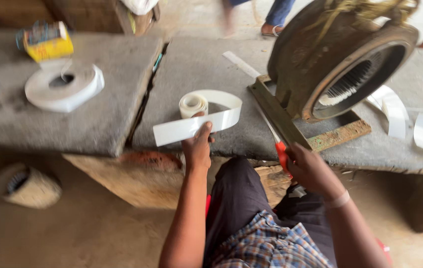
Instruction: The person cuts a white strip of material into smaller pieces using red-handled scissors. They repeatedly measure, cut, and place the pieces on a concrete workbench next to a large metal component.
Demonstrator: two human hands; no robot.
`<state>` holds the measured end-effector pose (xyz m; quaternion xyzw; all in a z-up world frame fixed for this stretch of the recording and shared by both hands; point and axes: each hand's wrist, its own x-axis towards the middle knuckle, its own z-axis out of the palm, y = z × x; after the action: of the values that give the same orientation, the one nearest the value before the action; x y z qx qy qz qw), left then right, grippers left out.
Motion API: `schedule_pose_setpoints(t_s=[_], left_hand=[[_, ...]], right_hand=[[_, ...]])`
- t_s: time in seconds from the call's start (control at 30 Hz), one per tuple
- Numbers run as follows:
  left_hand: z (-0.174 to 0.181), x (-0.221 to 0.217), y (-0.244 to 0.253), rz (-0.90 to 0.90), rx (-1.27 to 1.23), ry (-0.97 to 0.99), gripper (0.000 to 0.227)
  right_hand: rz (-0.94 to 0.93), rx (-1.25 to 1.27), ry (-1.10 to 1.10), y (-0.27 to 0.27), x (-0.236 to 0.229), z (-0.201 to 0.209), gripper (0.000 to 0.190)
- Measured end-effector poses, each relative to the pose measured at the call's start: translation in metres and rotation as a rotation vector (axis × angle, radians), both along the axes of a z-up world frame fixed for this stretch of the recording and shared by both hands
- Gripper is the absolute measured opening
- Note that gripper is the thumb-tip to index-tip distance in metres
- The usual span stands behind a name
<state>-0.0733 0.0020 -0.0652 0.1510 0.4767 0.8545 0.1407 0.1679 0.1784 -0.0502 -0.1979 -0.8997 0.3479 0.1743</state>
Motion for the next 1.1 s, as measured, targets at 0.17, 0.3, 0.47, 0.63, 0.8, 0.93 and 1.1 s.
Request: schedule_pose_setpoints(t_s=[0.17, 0.3, 0.47, 0.63, 0.8, 0.93, 1.1], left_hand=[[-0.015, 0.005, 0.01, -0.007, 0.071, -0.057, 0.045], [-0.013, 0.007, 0.014, 0.002, 0.186, -0.044, 0.045], [-0.014, 0.004, 0.015, 0.152, 0.092, 0.019, 0.039], [-0.012, 0.0, 0.015, 0.161, 0.1, -0.005, 0.039], [-0.012, 0.011, 0.02, 0.099, 0.096, -0.02, 0.038], [-0.012, 0.013, 0.021, 0.079, 0.113, -0.039, 0.039], [-0.015, 0.013, 0.024, 0.114, 0.087, -0.019, 0.042]], right_hand=[[0.209, -1.096, 0.052, -0.059, 0.026, -0.041, 0.048], [0.416, -1.183, -0.068, -0.082, 0.015, -0.047, 0.055], [0.395, -1.22, -0.034, -0.085, -0.003, -0.04, 0.057], [0.386, -1.172, 0.005, -0.091, -0.022, -0.035, 0.05], [0.336, -1.074, 0.025, -0.087, -0.039, -0.032, 0.051], [0.293, -1.042, 0.024, -0.084, -0.05, -0.031, 0.051], [0.253, -1.065, 0.029, -0.087, -0.051, -0.034, 0.05]])
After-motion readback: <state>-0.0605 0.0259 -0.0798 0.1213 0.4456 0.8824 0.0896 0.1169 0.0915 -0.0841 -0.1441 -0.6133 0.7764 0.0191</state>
